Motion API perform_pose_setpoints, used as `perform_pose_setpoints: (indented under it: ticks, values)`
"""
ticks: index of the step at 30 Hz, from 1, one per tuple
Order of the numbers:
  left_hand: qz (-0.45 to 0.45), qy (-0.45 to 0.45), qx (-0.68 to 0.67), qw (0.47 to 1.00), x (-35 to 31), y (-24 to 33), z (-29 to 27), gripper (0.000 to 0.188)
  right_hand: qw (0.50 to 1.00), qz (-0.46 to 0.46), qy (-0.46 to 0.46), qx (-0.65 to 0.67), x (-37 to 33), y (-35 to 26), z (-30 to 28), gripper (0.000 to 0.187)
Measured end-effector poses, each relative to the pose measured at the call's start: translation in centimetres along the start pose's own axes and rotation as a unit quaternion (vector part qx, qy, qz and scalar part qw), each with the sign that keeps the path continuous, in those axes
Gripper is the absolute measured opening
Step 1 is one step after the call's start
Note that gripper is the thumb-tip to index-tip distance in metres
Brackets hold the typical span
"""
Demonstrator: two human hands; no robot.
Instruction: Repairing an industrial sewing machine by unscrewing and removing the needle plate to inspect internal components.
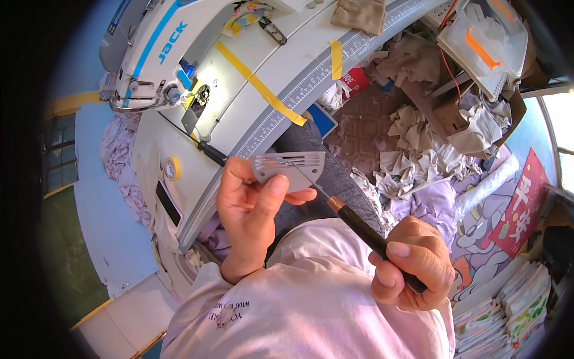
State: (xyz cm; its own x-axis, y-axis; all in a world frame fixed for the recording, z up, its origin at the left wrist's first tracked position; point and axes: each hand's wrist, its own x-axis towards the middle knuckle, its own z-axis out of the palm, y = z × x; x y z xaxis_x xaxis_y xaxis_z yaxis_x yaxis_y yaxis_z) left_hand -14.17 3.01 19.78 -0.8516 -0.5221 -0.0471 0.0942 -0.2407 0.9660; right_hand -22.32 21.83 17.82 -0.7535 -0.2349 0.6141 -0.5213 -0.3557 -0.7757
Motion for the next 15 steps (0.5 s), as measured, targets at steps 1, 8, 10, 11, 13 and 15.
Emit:
perform_pose_setpoints:
  ticks: [1, 8, 10, 11, 13, 15]
  values:
    - [0.000, -0.008, 0.016, 1.000, 0.0, -0.1, -0.1, 0.019, 1.000, 0.000, 0.000, 0.000, 0.2, 0.0, 0.2, 0.025]
    - [0.062, 0.033, 0.093, 0.993, 0.1, -0.9, -0.1, 0.018, 1.000, -0.009, 0.013, -0.027, 0.2, 0.5, 0.6, 0.019]
    - [0.190, 0.019, 0.264, 0.945, 0.7, -1.1, -1.5, 0.021, 0.998, -0.017, 0.040, -0.045, 0.5, 0.4, 0.4, 0.019]
    - [0.309, 0.004, 0.423, 0.852, 0.8, -1.2, -2.1, 0.025, 0.997, -0.016, 0.052, -0.060, 0.5, 0.3, 0.3, 0.021]
    - [0.339, 0.020, 0.455, 0.823, 0.5, -1.0, -2.1, 0.029, 0.995, -0.009, 0.046, -0.083, 0.3, 0.2, -0.4, 0.026]
    - [0.370, 0.037, 0.484, 0.792, 0.4, -0.9, -2.0, 0.033, 0.996, 0.002, 0.064, -0.066, -0.1, 0.2, -0.3, 0.027]
